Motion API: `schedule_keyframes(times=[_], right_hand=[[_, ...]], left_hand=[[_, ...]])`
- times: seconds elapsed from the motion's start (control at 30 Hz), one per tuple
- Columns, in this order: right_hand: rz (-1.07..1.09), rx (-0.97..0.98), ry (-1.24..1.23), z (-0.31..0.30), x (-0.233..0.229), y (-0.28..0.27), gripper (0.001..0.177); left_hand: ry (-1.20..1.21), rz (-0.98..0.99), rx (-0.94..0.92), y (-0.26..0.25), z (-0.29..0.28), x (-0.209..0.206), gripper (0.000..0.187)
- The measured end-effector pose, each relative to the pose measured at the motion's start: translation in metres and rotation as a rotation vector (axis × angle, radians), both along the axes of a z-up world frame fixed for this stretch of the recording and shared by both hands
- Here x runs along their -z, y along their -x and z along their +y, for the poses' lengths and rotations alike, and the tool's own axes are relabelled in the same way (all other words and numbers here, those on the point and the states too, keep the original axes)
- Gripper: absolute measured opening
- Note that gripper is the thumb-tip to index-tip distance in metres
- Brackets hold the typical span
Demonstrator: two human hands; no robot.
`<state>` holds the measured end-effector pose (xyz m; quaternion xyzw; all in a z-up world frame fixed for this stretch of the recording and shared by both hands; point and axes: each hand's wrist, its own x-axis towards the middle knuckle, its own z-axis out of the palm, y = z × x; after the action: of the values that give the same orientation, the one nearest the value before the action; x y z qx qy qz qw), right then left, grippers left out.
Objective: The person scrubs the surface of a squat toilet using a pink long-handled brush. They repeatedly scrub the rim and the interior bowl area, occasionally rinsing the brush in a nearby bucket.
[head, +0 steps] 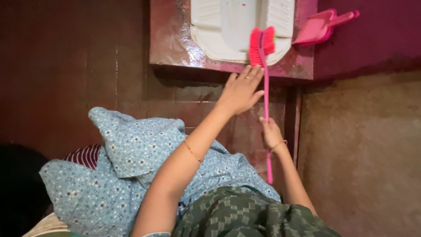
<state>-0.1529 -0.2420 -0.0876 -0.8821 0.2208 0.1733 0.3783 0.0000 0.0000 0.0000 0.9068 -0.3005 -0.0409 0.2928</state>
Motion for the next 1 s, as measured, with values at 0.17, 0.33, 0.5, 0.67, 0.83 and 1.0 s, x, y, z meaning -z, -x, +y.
schedule_keyframes(times=[0.17, 0.33, 0.5, 0.67, 0.83, 1.0], right_hand=[[-0.027, 0.401, -0.549, 0.093, -0.105, -0.018, 0.017], [-0.156, 0.603, -1.203, 0.182, -0.142, -0.013, 0.029], [-0.281, 0.797, -1.198, 0.198, -0.097, -0.039, 0.035], [-0.44, 0.76, -1.052, 0.175, -0.032, -0.078, 0.036], [-0.432, 0.712, -1.013, 0.186, -0.013, -0.098, 0.031], [-0.095, 0.364, -0.918, 0.209, -0.076, -0.1, 0.017]], left_hand=[[0.067, 0.368, -0.123, 0.017, 0.021, -0.002, 0.094], [0.225, 0.883, -0.01, 0.013, 0.055, -0.006, 0.106], [0.189, 1.286, -0.109, 0.004, 0.102, -0.046, 0.118], [0.125, 1.278, 0.025, 0.008, 0.133, -0.085, 0.101], [-0.144, 0.589, 0.02, 0.022, 0.139, -0.076, 0.067], [-0.233, 0.197, -0.393, 0.015, 0.17, -0.088, 0.04]])
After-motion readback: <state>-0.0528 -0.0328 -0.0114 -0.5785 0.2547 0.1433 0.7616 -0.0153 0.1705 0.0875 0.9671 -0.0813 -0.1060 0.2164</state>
